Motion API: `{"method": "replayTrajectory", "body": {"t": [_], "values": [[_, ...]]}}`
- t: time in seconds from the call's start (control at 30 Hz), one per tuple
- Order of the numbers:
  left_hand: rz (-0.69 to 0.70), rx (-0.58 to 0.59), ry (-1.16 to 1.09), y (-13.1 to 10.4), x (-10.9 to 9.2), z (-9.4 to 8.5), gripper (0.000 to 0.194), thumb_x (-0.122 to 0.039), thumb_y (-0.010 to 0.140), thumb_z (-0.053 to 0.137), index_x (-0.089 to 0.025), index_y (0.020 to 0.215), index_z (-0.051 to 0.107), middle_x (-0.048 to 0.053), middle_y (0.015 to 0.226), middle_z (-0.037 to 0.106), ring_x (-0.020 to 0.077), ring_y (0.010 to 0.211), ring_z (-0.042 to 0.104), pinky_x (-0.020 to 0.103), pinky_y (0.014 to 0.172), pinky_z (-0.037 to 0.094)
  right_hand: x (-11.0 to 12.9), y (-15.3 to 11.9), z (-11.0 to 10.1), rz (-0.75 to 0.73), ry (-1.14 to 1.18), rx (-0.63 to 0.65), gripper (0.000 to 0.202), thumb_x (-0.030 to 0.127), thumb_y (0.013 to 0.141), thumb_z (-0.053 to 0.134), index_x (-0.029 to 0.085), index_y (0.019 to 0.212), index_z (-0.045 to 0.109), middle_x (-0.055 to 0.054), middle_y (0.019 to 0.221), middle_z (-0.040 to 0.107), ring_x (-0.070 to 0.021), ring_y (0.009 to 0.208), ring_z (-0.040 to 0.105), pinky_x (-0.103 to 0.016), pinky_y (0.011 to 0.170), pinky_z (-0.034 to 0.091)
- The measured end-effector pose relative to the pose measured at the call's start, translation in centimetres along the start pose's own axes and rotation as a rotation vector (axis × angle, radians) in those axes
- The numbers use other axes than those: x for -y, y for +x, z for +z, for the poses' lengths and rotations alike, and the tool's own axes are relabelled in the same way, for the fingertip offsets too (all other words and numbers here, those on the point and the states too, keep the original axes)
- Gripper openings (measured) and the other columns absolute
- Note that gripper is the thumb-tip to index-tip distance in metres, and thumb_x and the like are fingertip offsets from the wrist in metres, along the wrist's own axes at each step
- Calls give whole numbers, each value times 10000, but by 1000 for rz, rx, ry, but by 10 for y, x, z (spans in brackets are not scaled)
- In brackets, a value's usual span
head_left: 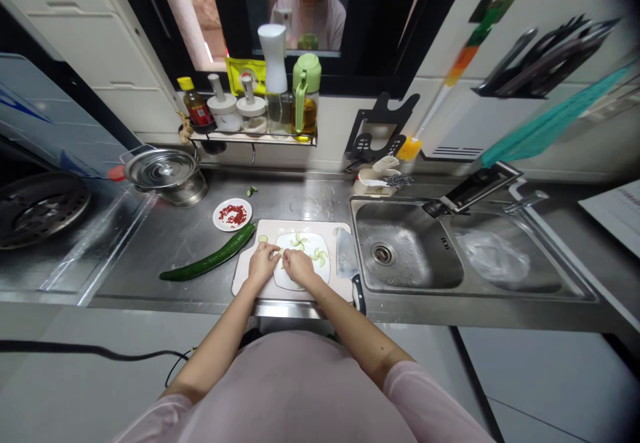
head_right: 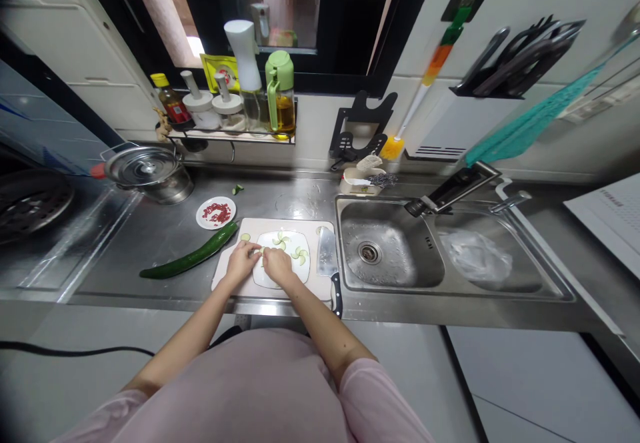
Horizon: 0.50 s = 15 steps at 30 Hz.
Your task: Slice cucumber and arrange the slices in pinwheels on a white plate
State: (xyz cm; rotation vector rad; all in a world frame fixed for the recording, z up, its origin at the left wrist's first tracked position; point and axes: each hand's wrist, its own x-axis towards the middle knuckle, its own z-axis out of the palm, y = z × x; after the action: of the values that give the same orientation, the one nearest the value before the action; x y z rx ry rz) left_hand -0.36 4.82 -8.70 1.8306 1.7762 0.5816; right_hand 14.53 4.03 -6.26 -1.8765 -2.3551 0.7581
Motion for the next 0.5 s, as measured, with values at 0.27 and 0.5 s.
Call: {"method": "replayTrajectory", "body": {"t": [0.27, 0.5], "values": [[9, -4, -3, -1, 1, 0, 226, -271, 821, 600, -207, 1004, 717, 62, 987, 618, 192, 876, 605, 297, 820, 459, 0, 0, 1, 2, -10, -1, 236, 243, 954, 404, 197, 1059, 610, -89, 1038, 681, -202, 945, 607, -261, 706, 388], [-13, -35, -109, 2, 6, 4, 237, -270, 777, 625, -207, 984, 721, 63, 976, 637, 192, 875, 607, 300, 835, 464, -1, -1, 0, 36, 46, -11, 242, 272, 947, 435, 201, 1108, 602, -83, 1038, 683, -196, 932, 618, -259, 713, 385]]}}
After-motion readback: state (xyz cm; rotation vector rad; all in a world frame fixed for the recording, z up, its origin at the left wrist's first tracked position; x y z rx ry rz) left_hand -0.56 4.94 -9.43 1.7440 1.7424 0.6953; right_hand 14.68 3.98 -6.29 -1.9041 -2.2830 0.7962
